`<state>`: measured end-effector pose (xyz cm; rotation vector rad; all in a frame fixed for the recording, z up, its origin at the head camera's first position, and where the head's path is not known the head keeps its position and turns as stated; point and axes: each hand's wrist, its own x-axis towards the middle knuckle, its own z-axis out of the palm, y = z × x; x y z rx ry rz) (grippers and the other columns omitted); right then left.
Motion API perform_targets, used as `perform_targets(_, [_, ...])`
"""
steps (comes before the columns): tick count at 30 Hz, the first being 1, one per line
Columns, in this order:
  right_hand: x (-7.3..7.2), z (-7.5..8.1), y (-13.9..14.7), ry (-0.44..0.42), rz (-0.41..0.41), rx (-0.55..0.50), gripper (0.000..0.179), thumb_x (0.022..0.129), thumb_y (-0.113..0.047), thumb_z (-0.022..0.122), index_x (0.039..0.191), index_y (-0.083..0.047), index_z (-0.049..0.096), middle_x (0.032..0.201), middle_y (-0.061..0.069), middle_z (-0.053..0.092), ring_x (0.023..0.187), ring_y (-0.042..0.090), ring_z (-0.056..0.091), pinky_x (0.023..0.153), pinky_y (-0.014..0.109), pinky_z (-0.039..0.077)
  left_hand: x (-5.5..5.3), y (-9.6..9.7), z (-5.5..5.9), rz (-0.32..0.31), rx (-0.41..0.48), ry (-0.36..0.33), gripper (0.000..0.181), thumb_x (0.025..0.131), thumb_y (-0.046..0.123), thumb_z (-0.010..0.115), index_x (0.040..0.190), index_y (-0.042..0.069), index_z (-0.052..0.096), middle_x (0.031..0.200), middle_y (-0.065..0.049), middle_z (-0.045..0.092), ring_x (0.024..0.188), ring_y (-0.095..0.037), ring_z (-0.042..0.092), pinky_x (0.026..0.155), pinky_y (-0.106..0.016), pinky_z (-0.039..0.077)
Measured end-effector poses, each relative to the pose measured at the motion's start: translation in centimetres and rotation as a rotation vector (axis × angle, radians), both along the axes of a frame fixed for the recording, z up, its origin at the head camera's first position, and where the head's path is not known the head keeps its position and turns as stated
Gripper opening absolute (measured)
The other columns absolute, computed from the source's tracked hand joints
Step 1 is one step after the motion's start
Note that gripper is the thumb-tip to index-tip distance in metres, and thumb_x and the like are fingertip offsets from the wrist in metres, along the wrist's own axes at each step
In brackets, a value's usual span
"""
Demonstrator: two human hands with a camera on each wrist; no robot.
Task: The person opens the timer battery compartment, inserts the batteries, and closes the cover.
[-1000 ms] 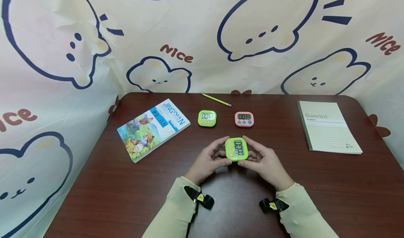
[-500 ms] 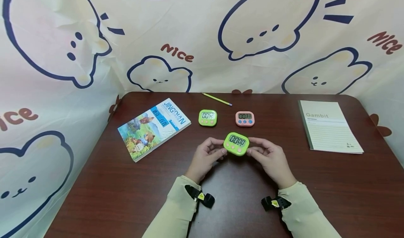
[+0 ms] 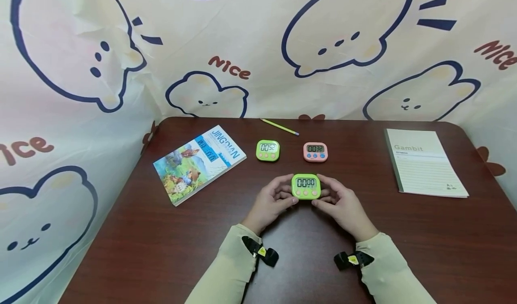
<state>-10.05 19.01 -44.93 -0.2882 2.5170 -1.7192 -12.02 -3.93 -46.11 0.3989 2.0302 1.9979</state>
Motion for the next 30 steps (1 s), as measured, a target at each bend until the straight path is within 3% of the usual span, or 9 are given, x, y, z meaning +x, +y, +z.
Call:
perform_targets(4, [-0.1, -0.4, 0.4, 0.055, -0.028, 0.088, 0.065, 0.087, -0.010, 0.080, 0.145, -0.011, 0.052, 0.111, 0.005, 0.067, 0.088, 0.015, 0.066, 0.073, 0.024, 0.056, -0.3, 0.4, -0.2, 0.002, -0.021, 0.012, 0.058, 0.090, -0.003, 0.072, 0.143, 0.009, 0.052, 0.111, -0.019, 0.067, 0.091, -0.021, 0.064, 0.074, -0.021, 0.055])
perform_targets(10, [0.0, -0.9, 0.6, 0.075, -0.051, 0.117, 0.064, 0.086, -0.011, 0.081, 0.143, -0.010, 0.054, 0.109, 0.005, 0.068, 0.090, 0.017, 0.065, 0.075, 0.022, 0.054, -0.2, 0.7, -0.5, 0.016, -0.053, 0.009, 0.060, 0.089, 0.002, 0.076, 0.143, 0.012, 0.054, 0.111, -0.016, 0.068, 0.090, -0.020, 0.065, 0.073, -0.020, 0.055])
perform_targets(14, [0.2, -1.1, 1.3, 0.101, -0.083, 0.145, 0.063, 0.085, -0.012, 0.082, 0.142, -0.010, 0.056, 0.110, 0.006, 0.068, 0.090, 0.017, 0.065, 0.075, 0.020, 0.054, -0.2, 1.7, -0.6, 0.040, -0.125, 0.080, 0.059, 0.088, 0.005, 0.077, 0.142, 0.015, 0.057, 0.112, -0.010, 0.068, 0.087, -0.015, 0.066, 0.074, -0.022, 0.056])
perform_targets(21, [-0.1, -1.1, 4.6, 0.214, -0.138, 0.222, 0.059, 0.083, -0.009, 0.083, 0.138, -0.008, 0.060, 0.126, 0.006, 0.062, 0.092, 0.011, 0.062, 0.074, 0.013, 0.050, -0.9, 5.3, -0.6, 0.101, -0.248, 0.224, 0.054, 0.085, 0.010, 0.082, 0.136, 0.011, 0.064, 0.119, -0.002, 0.061, 0.086, -0.006, 0.065, 0.076, -0.020, 0.056])
perform_targets(30, [-1.8, -0.9, 8.4, 0.205, -0.272, 0.269, 0.052, 0.087, -0.011, 0.080, 0.136, -0.009, 0.062, 0.101, 0.011, 0.069, 0.080, 0.003, 0.058, 0.066, 0.012, 0.047, -2.7, 11.1, -0.3, 0.232, -0.282, 0.261, 0.037, 0.085, 0.015, 0.082, 0.120, 0.015, 0.071, 0.106, 0.002, 0.065, 0.087, -0.003, 0.063, 0.076, -0.014, 0.053])
